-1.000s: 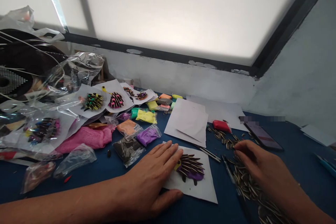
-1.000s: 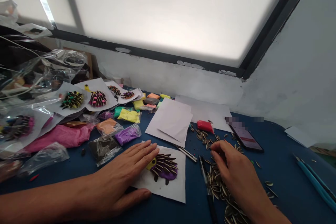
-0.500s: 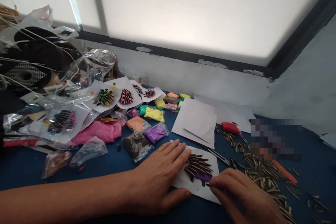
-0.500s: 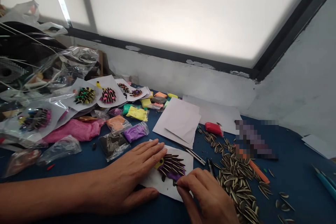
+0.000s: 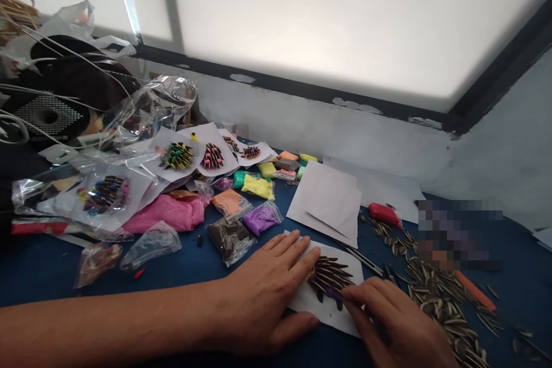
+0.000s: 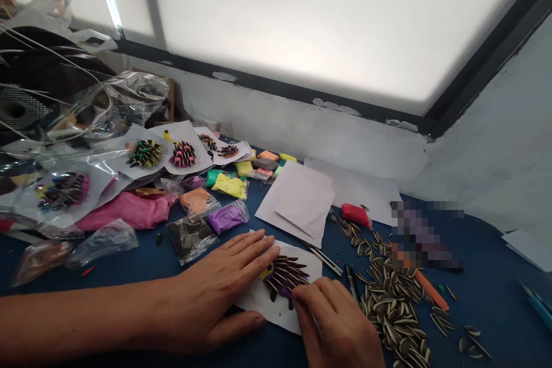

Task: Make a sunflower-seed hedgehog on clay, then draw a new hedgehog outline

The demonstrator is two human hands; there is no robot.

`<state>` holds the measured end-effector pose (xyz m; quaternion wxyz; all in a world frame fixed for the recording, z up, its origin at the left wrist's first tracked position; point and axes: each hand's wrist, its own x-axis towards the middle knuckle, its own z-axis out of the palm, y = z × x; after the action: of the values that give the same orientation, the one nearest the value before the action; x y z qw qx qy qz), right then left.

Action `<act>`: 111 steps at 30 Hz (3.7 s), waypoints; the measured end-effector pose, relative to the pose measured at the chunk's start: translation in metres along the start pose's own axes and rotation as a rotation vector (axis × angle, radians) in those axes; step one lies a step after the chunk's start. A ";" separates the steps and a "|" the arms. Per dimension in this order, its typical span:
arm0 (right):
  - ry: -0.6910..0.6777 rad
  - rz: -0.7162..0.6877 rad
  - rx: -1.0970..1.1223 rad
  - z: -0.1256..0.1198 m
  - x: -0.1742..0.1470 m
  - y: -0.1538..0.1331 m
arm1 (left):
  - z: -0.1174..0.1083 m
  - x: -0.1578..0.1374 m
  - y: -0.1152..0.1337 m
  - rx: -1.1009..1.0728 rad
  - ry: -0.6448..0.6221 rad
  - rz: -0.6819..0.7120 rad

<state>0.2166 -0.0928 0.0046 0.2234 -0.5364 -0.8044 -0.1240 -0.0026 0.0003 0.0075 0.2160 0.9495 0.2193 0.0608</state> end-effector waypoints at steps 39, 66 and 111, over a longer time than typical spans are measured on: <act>-0.017 0.245 -0.360 -0.034 -0.008 0.070 | -0.001 -0.002 -0.002 -0.064 0.002 0.006; -0.123 0.423 0.131 -0.042 0.000 0.037 | 0.003 0.000 -0.005 -0.037 0.030 0.019; -0.139 0.009 -0.168 0.000 -0.010 0.010 | 0.005 0.000 -0.005 -0.073 0.062 0.042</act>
<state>0.2286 -0.0971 -0.0010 0.1216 -0.5644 -0.8022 -0.1524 -0.0037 0.0026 0.0007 0.2422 0.9430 0.2038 0.1027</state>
